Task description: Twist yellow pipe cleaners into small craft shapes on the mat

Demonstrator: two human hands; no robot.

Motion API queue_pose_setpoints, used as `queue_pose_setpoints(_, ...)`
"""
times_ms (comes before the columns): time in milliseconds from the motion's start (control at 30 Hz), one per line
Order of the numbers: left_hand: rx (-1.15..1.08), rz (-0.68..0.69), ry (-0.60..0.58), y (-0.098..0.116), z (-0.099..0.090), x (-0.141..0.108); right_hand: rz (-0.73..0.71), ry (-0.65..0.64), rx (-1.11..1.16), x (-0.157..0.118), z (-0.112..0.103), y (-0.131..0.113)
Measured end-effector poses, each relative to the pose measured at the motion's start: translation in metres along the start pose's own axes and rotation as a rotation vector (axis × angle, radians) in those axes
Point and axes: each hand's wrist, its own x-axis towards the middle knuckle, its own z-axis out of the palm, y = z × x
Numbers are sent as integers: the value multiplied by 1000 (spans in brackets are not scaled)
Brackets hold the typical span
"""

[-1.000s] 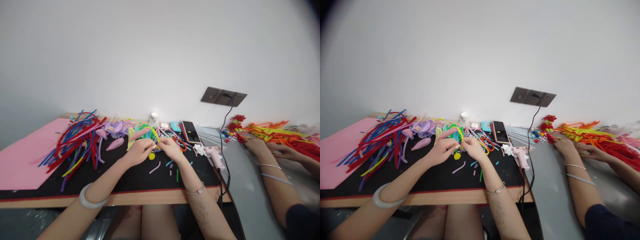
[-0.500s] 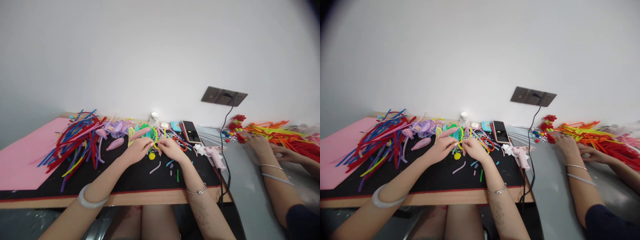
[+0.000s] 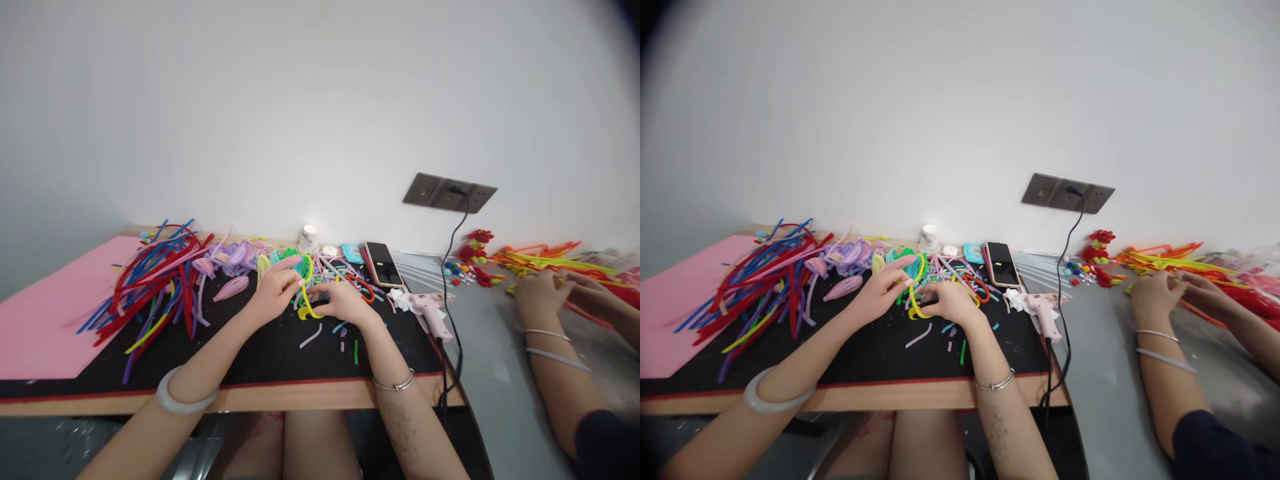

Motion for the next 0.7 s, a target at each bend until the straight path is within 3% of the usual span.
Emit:
queue_pose_setpoints(100,-111,-53,4,2,-4,1,-42,140,-114,0,-3,-2)
queue_pose_setpoints(200,-252,-139,-63,3,-6,2,-109,206,-10,2,-2,-7)
queue_pose_setpoints(367,-661,-352,-301,5,-2,-2,-175,154,511,7,9,-15)
queue_pose_setpoints(500,-929,-455,-381,11,-1,-4,-192,114,842,6,12,-20)
queue_pose_setpoints(600,-1008,-497,-431,13,-1,-5,-205,81,894,4,11,-20)
queue_pose_setpoints(700,-1011,-508,-440,13,1,-5,-188,70,801,3,11,-17)
